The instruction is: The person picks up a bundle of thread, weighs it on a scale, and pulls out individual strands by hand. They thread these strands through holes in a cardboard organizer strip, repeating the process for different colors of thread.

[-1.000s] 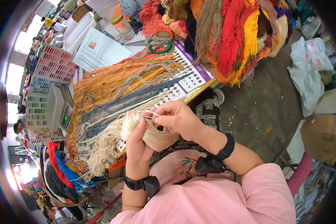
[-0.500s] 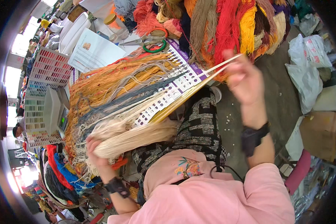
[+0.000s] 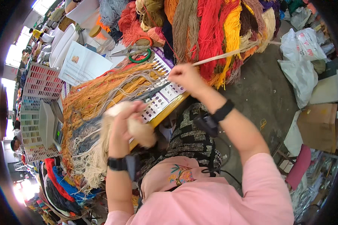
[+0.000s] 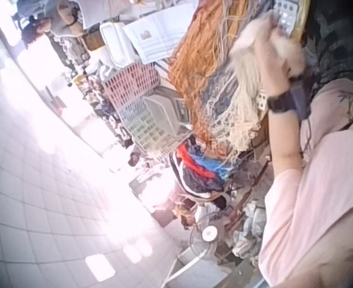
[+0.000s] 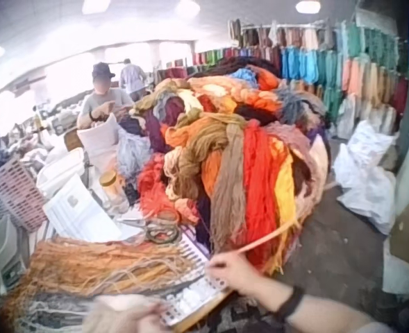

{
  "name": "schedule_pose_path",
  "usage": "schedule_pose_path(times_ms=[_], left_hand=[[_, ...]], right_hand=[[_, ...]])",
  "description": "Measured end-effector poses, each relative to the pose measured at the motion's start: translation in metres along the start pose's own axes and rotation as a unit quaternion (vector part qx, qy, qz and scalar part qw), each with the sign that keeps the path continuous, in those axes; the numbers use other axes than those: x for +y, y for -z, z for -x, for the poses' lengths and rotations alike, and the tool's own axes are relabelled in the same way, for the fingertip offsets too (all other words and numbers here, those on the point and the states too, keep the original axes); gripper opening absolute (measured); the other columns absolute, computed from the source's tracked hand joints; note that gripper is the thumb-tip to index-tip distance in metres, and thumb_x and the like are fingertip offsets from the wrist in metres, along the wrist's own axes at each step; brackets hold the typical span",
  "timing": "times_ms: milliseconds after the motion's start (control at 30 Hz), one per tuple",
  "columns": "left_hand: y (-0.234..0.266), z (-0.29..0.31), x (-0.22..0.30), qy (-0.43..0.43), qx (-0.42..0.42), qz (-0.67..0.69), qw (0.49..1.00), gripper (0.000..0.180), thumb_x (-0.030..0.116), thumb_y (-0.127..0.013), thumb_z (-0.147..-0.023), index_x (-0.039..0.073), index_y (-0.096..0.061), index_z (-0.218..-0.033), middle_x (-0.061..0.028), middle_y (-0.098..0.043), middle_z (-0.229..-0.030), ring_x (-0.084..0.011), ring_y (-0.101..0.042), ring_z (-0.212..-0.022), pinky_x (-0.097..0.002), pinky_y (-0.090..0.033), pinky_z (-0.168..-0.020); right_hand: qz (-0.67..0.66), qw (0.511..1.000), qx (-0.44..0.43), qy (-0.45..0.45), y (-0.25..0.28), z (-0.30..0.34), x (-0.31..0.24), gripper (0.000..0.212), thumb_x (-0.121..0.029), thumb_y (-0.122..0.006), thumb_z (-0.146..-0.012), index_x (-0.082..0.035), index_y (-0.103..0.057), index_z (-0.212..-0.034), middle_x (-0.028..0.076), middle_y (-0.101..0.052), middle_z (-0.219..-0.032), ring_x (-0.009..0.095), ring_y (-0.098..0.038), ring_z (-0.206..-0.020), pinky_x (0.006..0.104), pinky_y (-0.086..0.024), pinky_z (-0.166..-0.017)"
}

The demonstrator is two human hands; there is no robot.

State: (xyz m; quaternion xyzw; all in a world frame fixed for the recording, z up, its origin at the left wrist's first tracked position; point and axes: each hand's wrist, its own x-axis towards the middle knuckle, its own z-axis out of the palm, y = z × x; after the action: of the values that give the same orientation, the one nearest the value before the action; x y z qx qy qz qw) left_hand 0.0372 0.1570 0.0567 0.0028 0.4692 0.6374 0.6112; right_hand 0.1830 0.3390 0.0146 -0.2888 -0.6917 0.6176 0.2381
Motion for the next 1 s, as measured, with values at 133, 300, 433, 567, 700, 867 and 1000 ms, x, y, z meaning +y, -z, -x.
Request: schedule_pose_path(times_ms=[133, 300, 433, 567, 700, 867, 1000], left_hand=[[-0.013, -0.055, -0.039, 0.063, 0.078, -0.091, 0.991, 0.013, 0.008, -0.048, -0.077, -0.002, -0.050, -0.086, -0.0078, -0.055, -0.073, -0.0106, -0.048, -0.054, -0.0214, -0.042, -0.050], [-0.022, -0.082, -0.049, 0.047, 0.102, -0.210, 0.971, 0.010, 0.009, -0.050, -0.076, 0.000, -0.053, -0.072, -0.0035, -0.051, -0.061, -0.0107, -0.048, -0.051, -0.0216, -0.040, -0.047], [-0.025, -0.063, -0.049, -0.012, 0.150, -0.264, 0.953, 0.013, 0.010, -0.051, -0.076, -0.002, -0.052, -0.071, -0.0044, -0.051, -0.061, -0.0118, -0.049, -0.052, -0.0228, -0.040, -0.048], [-0.031, -0.055, -0.042, -0.013, 0.175, -0.235, 0.956, 0.012, 0.008, -0.050, -0.075, -0.002, -0.052, -0.071, -0.0053, -0.051, -0.061, -0.0124, -0.048, -0.052, -0.0242, -0.040, -0.048], [-0.024, -0.064, -0.051, -0.025, 0.152, -0.145, 0.978, 0.011, 0.006, -0.049, -0.075, -0.003, -0.052, -0.069, -0.0059, -0.050, -0.059, -0.0129, -0.047, -0.051, -0.0253, -0.039, -0.048], [-0.017, -0.075, -0.062, -0.080, 0.135, -0.163, 0.974, 0.010, 0.005, -0.048, -0.076, -0.002, -0.052, -0.070, -0.0059, -0.050, -0.061, -0.0128, -0.046, -0.052, -0.0255, -0.039, -0.049], [-0.010, -0.056, -0.055, -0.078, 0.134, -0.038, 0.987, 0.007, 0.006, -0.047, -0.078, 0.001, -0.049, -0.083, -0.0065, -0.054, -0.072, -0.0098, -0.044, -0.050, -0.0222, -0.038, -0.049]], right_hand=[[0.148, 0.977, 0.082, 0.126, -0.036, 0.002, 0.030, 0.009, -0.010, -0.058, -0.059, -0.003, -0.053, -0.059, 0.009, -0.052, -0.058, 0.024, -0.052, -0.055, 0.0308, -0.040, -0.051], [0.224, 0.958, 0.078, 0.164, -0.036, 0.002, 0.034, 0.009, -0.007, -0.055, -0.055, -0.003, -0.051, -0.061, 0.010, -0.050, -0.062, 0.027, -0.050, -0.062, 0.0345, -0.038, -0.056], [0.242, 0.955, 0.080, 0.153, -0.021, 0.005, 0.035, 0.008, -0.006, -0.055, -0.056, -0.003, -0.051, -0.063, 0.009, -0.050, -0.065, 0.027, -0.049, -0.066, 0.0354, -0.038, -0.060], [0.260, 0.931, 0.035, 0.253, -0.035, 0.020, 0.029, 0.011, -0.011, -0.055, -0.061, -0.004, -0.054, -0.070, 0.010, -0.049, -0.069, 0.027, -0.048, -0.068, 0.0342, -0.037, -0.062], [0.260, 0.923, 0.003, 0.284, -0.036, 0.021, 0.033, 0.016, -0.015, -0.054, -0.063, -0.005, -0.057, -0.074, 0.010, -0.049, -0.073, 0.026, -0.049, -0.067, 0.0348, -0.038, -0.062], [0.159, 0.960, -0.034, 0.229, -0.035, 0.016, 0.035, 0.014, -0.014, -0.055, -0.062, -0.004, -0.058, -0.072, 0.010, -0.049, -0.074, 0.025, -0.050, -0.067, 0.0346, -0.039, -0.060], [0.188, 0.958, -0.012, 0.215, -0.033, 0.018, 0.035, 0.014, -0.010, -0.057, -0.062, -0.004, -0.058, -0.074, 0.009, -0.050, -0.073, 0.024, -0.050, -0.067, 0.0317, -0.040, -0.060]])
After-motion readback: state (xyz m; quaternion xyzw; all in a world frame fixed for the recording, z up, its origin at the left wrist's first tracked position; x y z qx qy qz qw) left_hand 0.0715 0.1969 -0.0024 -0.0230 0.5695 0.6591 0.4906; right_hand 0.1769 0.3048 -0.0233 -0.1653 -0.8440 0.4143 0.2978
